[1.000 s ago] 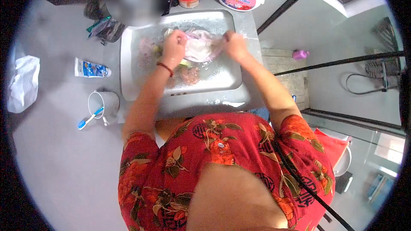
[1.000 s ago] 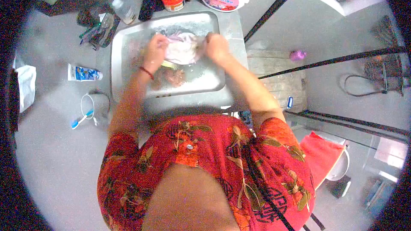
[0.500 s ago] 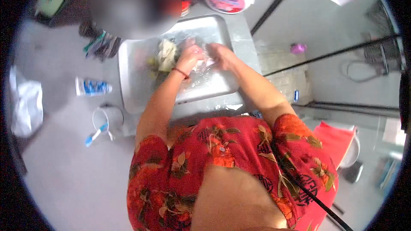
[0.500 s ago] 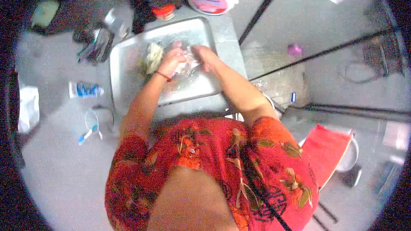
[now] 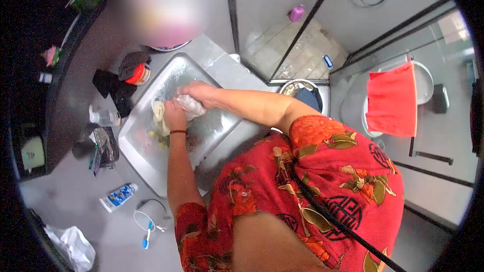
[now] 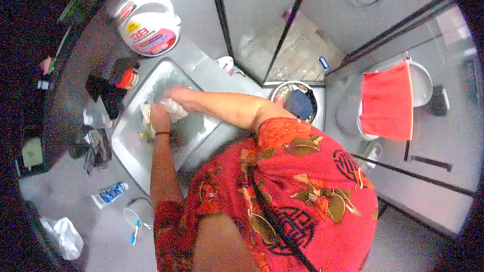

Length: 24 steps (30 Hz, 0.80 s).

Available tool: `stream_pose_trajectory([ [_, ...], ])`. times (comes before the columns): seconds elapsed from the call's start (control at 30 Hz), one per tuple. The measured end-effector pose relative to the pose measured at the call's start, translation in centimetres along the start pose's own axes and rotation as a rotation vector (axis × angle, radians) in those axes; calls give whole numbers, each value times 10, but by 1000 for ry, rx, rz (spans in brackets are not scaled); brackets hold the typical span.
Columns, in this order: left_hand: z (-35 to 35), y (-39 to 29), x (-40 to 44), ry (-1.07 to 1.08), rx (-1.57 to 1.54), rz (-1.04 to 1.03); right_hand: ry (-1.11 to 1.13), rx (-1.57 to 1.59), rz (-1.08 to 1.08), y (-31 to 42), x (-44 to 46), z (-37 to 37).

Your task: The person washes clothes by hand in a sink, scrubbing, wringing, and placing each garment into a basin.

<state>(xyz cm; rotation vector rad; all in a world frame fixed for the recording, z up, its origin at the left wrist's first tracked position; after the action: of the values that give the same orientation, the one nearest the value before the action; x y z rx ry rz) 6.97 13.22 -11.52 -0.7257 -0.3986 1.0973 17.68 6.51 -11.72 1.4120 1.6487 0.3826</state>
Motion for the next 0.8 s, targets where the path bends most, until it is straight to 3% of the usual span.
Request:
stream_pose_trajectory([
  [0.03, -5, 5, -3, 13, 5, -13, -11, 11, 11, -1, 3, 8],
  [0.1, -11, 9, -8, -85, 123, -188, -248, -766, 209, 22, 2, 25],
  [0.17, -27, 10, -13, -22, 106, -249, -276, -974, 269, 28, -11, 24],
  [0.23, -51, -18, -38, 118, 465, -478, -328, -926, 81, 14, -17, 28],
  [0.3, -65, 3, -32, 126, 490, -501, -221, -886, -41, -8, -1, 32],
  [0.33, -58, 3, -30, 107, 260, -473, -118, -844, -164, -27, 10, 35],
  [0.37, -52, 2, -28, 90, 29, -443, -124, -842, -156, -52, 38, 53],
  [0.4, -42, -15, -29, 90, 27, -456, -105, -653, -256, -51, 27, 51],
  [0.47, -18, -23, -30, 179, -579, -1, -113, -136, -437, -44, 2, 41],
  [0.53, 1, -69, -43, 188, -732, -54, -92, 126, -512, -38, -12, 26],
  [0.57, 6, -84, -45, 191, -883, -107, -34, 225, -484, -36, -9, 17],
  [0.63, -4, -79, -37, 179, -794, -144, 143, 300, -322, -35, 4, 4],
  [0.7, 0, -97, -42, 0, -231, -505, 281, 133, 34, -22, 13, -8],
  [0.73, 2, -96, -42, -110, -66, -539, 241, -119, 273, -12, 11, -10],
  [0.77, 1, -91, -38, -109, -68, -542, 213, -166, 260, -15, 13, -10],
  [0.8, 7, -71, -27, -151, -198, -359, 148, -213, 234, -12, 12, -13],
])
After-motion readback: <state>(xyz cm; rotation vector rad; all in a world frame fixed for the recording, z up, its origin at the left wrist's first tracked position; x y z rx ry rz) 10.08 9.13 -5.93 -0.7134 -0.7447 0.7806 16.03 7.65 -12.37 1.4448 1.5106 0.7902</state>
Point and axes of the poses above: each hand's wrist, its own x-axis towards the middle knuckle, its own z-axis out of the back of the hand, y = z × x, the point moved 7 cm from there along x, towards the middle knuckle, and after that the axes turned 9 degrees about -x, right-handed, at the moved point
